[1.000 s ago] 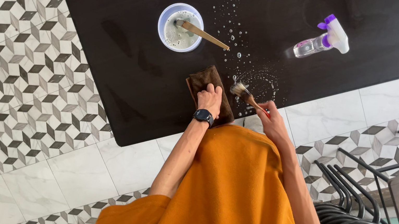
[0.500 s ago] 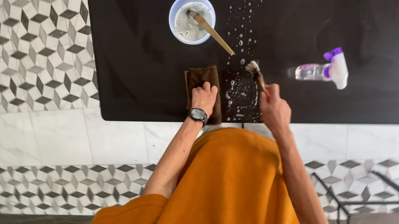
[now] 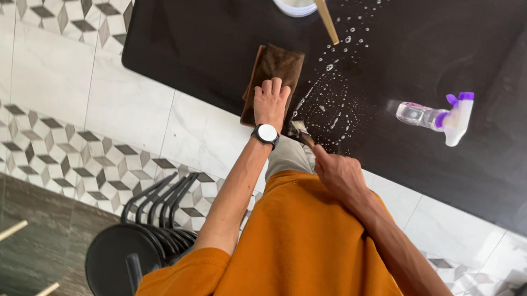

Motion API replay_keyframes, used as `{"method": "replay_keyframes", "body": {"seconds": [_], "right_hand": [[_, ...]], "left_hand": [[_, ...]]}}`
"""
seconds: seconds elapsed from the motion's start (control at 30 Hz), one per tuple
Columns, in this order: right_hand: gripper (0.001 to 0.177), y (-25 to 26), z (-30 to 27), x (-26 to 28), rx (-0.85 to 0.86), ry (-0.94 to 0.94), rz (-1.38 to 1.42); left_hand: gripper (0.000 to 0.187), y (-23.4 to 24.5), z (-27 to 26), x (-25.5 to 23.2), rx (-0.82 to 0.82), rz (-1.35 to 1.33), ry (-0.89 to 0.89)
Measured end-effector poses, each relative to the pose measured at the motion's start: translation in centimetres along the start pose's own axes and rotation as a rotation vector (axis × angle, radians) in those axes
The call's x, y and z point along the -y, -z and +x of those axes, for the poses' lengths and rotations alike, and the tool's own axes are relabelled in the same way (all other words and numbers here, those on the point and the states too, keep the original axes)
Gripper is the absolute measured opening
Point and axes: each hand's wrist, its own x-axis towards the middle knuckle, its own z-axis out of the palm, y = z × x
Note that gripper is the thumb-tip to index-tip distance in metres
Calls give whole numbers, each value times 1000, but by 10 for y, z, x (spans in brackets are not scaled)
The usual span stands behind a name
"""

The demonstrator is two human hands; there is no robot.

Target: The person paints a table using a brush and a liquid from a bowl, occasionally spraying the surface.

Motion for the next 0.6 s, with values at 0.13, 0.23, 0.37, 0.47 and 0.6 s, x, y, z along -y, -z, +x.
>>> {"method": "replay_keyframes", "body": {"seconds": [0.13,0.23,0.37,0.47,0.6], "right_hand": [[18,2,26,-45,28,-22,-155],[15,23,51,-61,-110,-52,-101],[15,27,67,-68,-285,-11,-39],[14,7,50,-58,-238,26,9],[14,-17,10,-38,38,49,23]], "left_hand": [[59,-5,-16,5,6,-61,15],[54,-25,-16,2,-54,-121,26],[43,-44,-15,-4,-147,-216,42],[42,-47,-19,0,-152,-260,6],[40,-48,-22,5,-164,-266,-46]]}}
